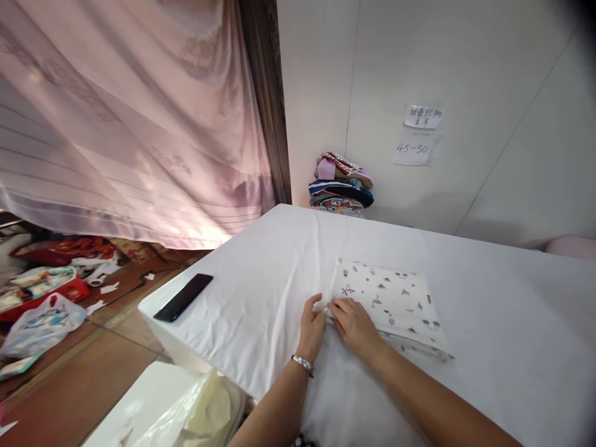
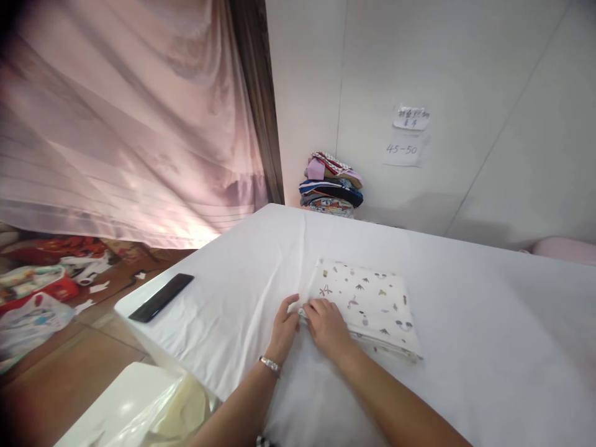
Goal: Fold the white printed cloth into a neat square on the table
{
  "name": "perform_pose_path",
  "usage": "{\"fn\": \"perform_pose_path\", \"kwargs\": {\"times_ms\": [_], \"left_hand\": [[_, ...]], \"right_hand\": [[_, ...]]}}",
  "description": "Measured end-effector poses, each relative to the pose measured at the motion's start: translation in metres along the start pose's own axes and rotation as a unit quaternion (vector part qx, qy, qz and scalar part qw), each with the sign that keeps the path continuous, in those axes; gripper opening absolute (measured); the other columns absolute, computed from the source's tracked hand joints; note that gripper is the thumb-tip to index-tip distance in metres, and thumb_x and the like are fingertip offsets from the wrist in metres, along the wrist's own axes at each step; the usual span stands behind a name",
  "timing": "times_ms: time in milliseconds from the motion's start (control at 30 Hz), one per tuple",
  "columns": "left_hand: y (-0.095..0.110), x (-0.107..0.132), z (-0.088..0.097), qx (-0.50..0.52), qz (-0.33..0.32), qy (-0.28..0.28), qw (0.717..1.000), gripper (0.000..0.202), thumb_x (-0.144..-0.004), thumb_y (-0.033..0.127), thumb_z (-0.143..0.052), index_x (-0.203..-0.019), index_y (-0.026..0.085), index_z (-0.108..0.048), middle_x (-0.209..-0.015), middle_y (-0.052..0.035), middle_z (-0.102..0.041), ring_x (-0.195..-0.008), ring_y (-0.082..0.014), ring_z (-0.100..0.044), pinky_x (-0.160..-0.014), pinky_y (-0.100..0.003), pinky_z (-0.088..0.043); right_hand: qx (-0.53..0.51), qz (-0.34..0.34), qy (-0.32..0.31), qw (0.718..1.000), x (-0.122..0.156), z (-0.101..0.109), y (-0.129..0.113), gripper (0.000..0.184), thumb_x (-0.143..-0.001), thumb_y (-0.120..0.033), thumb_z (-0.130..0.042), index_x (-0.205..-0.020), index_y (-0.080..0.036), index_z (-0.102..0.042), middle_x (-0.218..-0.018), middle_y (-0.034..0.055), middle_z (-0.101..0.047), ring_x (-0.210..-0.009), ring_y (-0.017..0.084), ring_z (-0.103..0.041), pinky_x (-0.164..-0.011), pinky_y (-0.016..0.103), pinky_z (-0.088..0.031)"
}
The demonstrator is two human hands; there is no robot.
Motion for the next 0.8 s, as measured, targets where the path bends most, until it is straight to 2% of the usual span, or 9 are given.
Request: {"fn": "perform_pose_path", "kwargs": {"times_ms": [100, 200, 400, 500, 667, 800], "left_hand": [[0.003, 0.000, 0.001, 0.002, -0.009, 0.002, 1.000, 0.042, -0.075, 0.026, -0.047, -0.115, 0.016, -0.051, -0.056, 0.0057, -0.048, -0.047, -0.0080, -0.044, -0.051, -0.021, -0.039], [0.002, -0.001, 0.002, -0.026, -0.022, 0.011, 0.999, 0.047, -0.073, 0.036, -0.055, -0.116, 0.016, -0.051, -0.064, 0.0028, -0.054, -0.053, -0.0095, -0.049, -0.055, -0.023, -0.042], [-0.004, -0.005, 0.003, -0.056, -0.025, 0.015, 0.998, 0.050, -0.071, 0.036, -0.059, -0.116, 0.016, -0.052, -0.069, 0.0016, -0.055, -0.055, -0.0096, -0.050, -0.056, -0.024, -0.043], [-0.005, -0.006, 0.003, -0.064, -0.010, 0.008, 0.998, 0.049, -0.071, 0.033, -0.057, -0.117, 0.018, -0.051, -0.067, 0.0026, -0.054, -0.053, -0.0091, -0.048, -0.054, -0.023, -0.042], [-0.003, -0.006, 0.002, -0.073, 0.016, 0.002, 0.997, 0.050, -0.071, 0.032, -0.055, -0.119, 0.019, -0.049, -0.058, 0.0055, -0.050, -0.048, -0.0092, -0.045, -0.048, -0.021, -0.037], [-0.002, -0.006, 0.002, -0.077, 0.024, -0.003, 0.997, 0.052, -0.071, 0.034, -0.054, -0.121, 0.019, -0.047, -0.057, 0.0051, -0.051, -0.046, -0.0092, -0.043, -0.046, -0.021, -0.035]], "right_hand": [[0.013, -0.001, 0.002, 1.000, 0.005, -0.001, -0.003, 0.030, -0.087, -0.015, -0.040, -0.115, -0.019, -0.050, -0.103, 0.0083, -0.056, -0.096, 0.021, -0.049, -0.077, 0.034, -0.041], [0.019, -0.009, -0.003, 1.000, 0.009, -0.003, -0.006, 0.031, -0.085, -0.013, -0.040, -0.114, -0.018, -0.051, -0.108, 0.0093, -0.055, -0.100, 0.023, -0.048, -0.081, 0.037, -0.041], [0.015, 0.008, -0.006, 1.000, 0.028, 0.009, -0.003, 0.045, -0.080, -0.013, -0.046, -0.125, -0.017, -0.044, -0.122, 0.0105, -0.052, -0.113, 0.022, -0.044, -0.093, 0.039, -0.039], [0.021, -0.021, -0.012, 0.999, 0.055, 0.025, 0.019, 0.042, -0.083, -0.020, -0.046, -0.125, -0.019, -0.045, -0.124, 0.0100, -0.052, -0.113, 0.023, -0.046, -0.093, 0.041, -0.039], [0.102, -0.099, -0.021, 0.990, 0.127, 0.051, 0.075, 0.043, -0.086, -0.025, -0.042, -0.129, -0.022, -0.043, -0.129, 0.0073, -0.050, -0.118, 0.023, -0.045, -0.097, 0.043, -0.037], [0.155, -0.136, -0.011, 0.979, 0.174, 0.065, 0.104, 0.045, -0.088, -0.028, -0.039, -0.132, -0.024, -0.040, -0.133, 0.0058, -0.047, -0.121, 0.022, -0.043, -0.097, 0.041, -0.038]]}}
Point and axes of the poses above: each hand's wrist, its own x-axis away from the middle knuckle, its own z-axis out of the back of the hand, y = z × x, the point moved 7 cm from there along -x, towards the middle knuckle
